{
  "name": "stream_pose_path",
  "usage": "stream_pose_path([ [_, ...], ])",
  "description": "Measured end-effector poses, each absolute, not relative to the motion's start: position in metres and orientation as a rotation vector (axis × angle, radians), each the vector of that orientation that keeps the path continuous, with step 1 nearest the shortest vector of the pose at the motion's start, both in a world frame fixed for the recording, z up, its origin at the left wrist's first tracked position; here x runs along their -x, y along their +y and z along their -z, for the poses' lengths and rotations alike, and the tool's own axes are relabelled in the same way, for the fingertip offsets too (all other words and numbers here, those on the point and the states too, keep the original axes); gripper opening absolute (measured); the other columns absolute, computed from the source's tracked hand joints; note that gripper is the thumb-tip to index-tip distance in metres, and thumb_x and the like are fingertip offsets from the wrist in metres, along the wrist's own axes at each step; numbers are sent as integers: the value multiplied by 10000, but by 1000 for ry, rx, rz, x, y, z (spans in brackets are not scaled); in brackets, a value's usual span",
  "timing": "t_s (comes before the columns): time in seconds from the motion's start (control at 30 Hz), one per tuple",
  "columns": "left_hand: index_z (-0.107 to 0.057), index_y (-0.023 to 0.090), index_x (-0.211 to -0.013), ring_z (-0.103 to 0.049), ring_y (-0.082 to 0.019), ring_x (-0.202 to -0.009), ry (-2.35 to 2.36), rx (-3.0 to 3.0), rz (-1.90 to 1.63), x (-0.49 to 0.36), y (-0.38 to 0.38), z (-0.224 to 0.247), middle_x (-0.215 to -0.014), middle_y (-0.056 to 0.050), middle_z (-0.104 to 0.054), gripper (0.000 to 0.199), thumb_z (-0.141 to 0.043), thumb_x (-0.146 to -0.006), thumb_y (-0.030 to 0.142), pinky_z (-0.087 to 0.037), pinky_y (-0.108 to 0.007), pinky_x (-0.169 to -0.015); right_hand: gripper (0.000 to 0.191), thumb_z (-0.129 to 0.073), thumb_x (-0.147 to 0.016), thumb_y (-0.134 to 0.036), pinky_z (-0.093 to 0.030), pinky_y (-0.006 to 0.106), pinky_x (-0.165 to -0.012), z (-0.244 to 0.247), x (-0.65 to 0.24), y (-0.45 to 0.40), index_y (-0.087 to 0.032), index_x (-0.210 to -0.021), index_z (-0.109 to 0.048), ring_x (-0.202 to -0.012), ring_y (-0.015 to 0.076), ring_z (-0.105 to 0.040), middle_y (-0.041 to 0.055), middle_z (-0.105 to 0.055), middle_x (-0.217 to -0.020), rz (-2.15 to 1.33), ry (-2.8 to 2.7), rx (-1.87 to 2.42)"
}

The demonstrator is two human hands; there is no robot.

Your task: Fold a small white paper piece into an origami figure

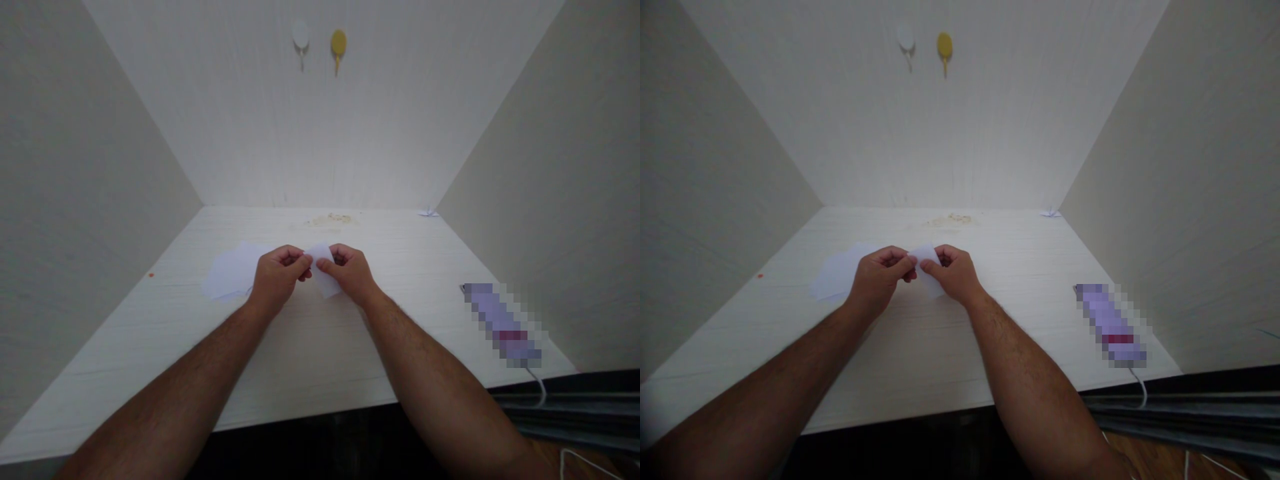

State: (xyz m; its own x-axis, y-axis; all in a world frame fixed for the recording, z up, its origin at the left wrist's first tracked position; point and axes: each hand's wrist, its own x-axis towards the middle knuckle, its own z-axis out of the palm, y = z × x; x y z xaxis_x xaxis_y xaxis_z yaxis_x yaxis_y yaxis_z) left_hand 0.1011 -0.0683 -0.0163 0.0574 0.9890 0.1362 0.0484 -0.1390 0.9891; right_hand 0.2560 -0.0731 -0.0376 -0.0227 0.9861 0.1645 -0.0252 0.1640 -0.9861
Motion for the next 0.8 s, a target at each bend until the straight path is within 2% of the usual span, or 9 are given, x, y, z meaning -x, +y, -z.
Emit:
stream_pose_path([
  [0.8, -617, 159, -704, -564, -108, -490, 1172, -1405, -1235, -101, -67, 20, -536, 2, -634, 150, -706, -723, 277, -449, -228, -513, 238, -739, -675, -360, -403, 238, -511, 36, -255, -74, -181, -787, -630, -556, 103, -532, 2, -662, -697, -1144, -1272, 1057],
])
